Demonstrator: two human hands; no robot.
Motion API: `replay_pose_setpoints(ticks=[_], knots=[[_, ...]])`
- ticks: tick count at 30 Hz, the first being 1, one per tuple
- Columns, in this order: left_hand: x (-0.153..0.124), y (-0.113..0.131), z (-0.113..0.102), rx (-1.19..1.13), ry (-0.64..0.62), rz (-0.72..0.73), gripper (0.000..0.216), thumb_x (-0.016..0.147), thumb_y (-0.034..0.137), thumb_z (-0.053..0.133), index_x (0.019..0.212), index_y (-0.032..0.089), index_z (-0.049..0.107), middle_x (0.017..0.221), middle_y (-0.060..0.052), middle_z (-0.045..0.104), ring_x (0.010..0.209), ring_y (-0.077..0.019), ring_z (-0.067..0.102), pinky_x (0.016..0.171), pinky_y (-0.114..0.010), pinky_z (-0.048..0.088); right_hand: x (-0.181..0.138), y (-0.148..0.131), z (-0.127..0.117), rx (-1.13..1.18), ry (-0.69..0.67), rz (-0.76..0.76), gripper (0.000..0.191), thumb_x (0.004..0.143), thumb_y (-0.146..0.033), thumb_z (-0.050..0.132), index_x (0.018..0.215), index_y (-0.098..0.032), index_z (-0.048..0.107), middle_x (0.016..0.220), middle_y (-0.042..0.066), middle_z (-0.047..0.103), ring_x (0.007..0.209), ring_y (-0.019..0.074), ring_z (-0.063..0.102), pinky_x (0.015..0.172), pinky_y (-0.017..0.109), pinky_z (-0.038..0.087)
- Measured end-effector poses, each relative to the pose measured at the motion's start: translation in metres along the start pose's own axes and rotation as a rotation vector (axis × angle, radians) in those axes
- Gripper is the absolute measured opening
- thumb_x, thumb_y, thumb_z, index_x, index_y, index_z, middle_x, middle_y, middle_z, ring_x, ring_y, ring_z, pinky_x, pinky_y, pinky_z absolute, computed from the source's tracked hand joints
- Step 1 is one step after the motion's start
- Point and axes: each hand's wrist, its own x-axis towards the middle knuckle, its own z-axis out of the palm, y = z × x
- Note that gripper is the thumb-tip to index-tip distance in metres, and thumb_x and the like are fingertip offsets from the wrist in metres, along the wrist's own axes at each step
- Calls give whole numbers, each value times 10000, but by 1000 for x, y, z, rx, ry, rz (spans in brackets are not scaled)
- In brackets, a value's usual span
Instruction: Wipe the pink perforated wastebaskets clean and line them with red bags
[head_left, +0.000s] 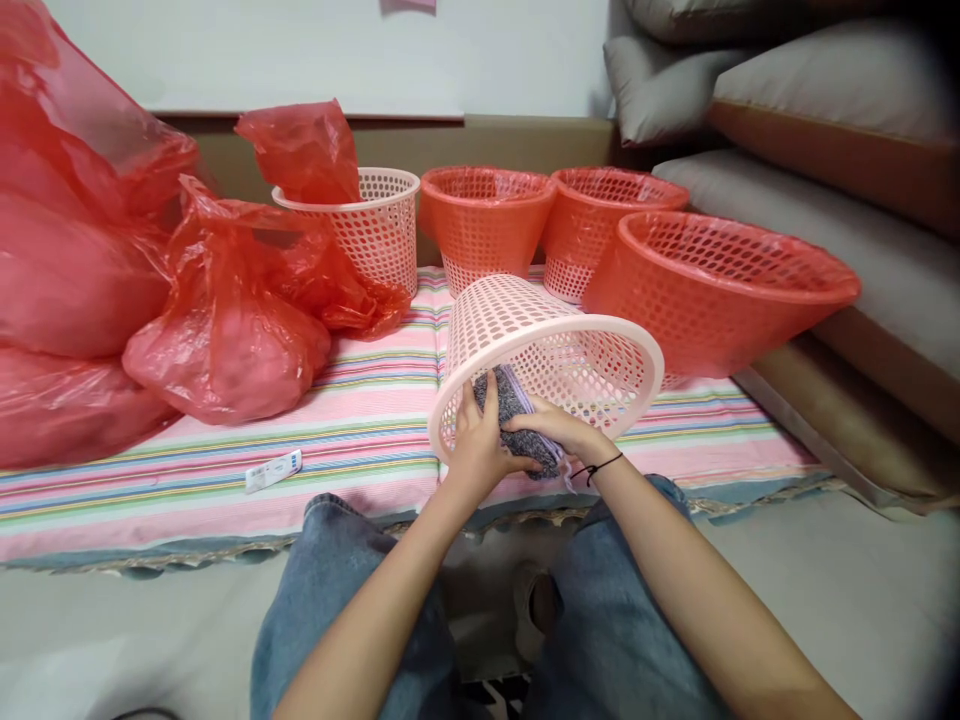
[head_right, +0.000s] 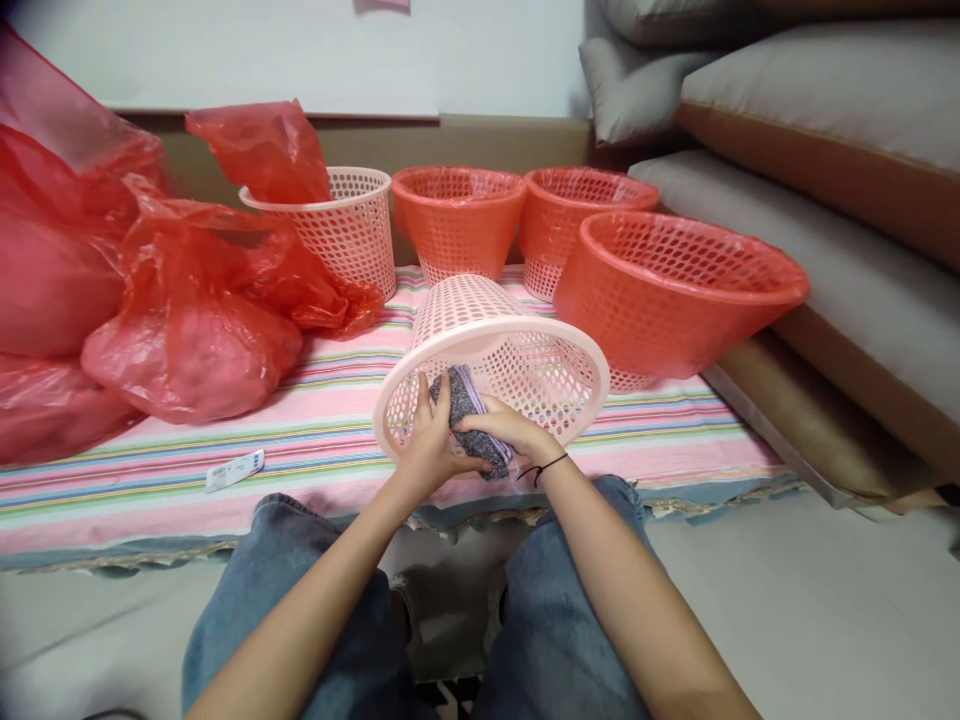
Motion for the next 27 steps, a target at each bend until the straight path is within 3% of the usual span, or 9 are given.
replay_pose_setpoints(ticks=[3,6,8,11,13,17,19,22,27], knots=[[-3,6,5,133,121,138,1415,528,328,980,1622,212,89,1674,-308,9,1539,-503,21,1183,-705,227,7,1,-4,-18,83,-94,427,735,-337,716,1146,-223,712,1118,38,749,1034,260,678,912,395,561],[-8,21,1,245,279,424,946,775,204,812,1559,178,284,1642,-279,245,1546,-414,208,1176,-624,342,18,7,-10,-27,131,-241,376,781,-400,664,1103,-220,737,1181,46,739,1167,254,639,1060,409,485],[-12,32,-11,344,443,657,601,885,122,653,1448,207,461,1555,-188,460,1497,-318,373,1179,-539,387,25,11,-15,-40,154,-293,381,794,-418,639,1102,-218,741,1187,51,742,1176,250,639,1087,413,467],[-11,37,-46,503,693,887,484,901,135,648,1344,314,570,1431,-35,615,1423,-244,483,1242,-489,302,32,17,-22,-71,237,-294,426,792,-410,651,1158,-205,721,1267,72,715,1200,259,631,1108,433,450],[-5,32,-73,439,731,842,594,885,203,696,1423,352,494,1484,-23,574,1445,-265,454,1255,-525,259,34,20,-24,-108,296,-295,461,803,-387,653,1220,-195,694,1342,83,676,1250,257,604,1146,436,411],[15,8,-103,227,418,623,797,881,425,707,1560,277,316,1633,-130,374,1508,-339,344,1222,-581,287,37,25,-25,-210,345,-257,452,826,-334,632,1252,-189,679,1342,86,679,1223,253,623,1137,438,417],[22,-3,-101,157,332,552,738,914,457,658,1555,268,344,1645,-135,349,1520,-334,322,1230,-572,271,41,27,-24,-258,360,-222,415,819,-308,639,1214,-198,699,1297,78,705,1163,253,654,1091,436,458],[23,-10,-87,-74,301,362,654,971,464,563,1561,273,357,1635,-119,374,1512,-301,348,1229,-528,300,49,30,-22,-325,381,-223,357,803,-286,672,1144,-196,726,1213,76,743,1075,260,687,1018,428,501],[9,0,-74,-363,276,178,617,943,511,590,1489,239,499,1557,-97,501,1457,-279,445,1228,-459,326,62,31,-20,-547,473,-290,251,836,-262,690,1071,-191,743,1114,81,758,1019,270,690,963,401,513]])
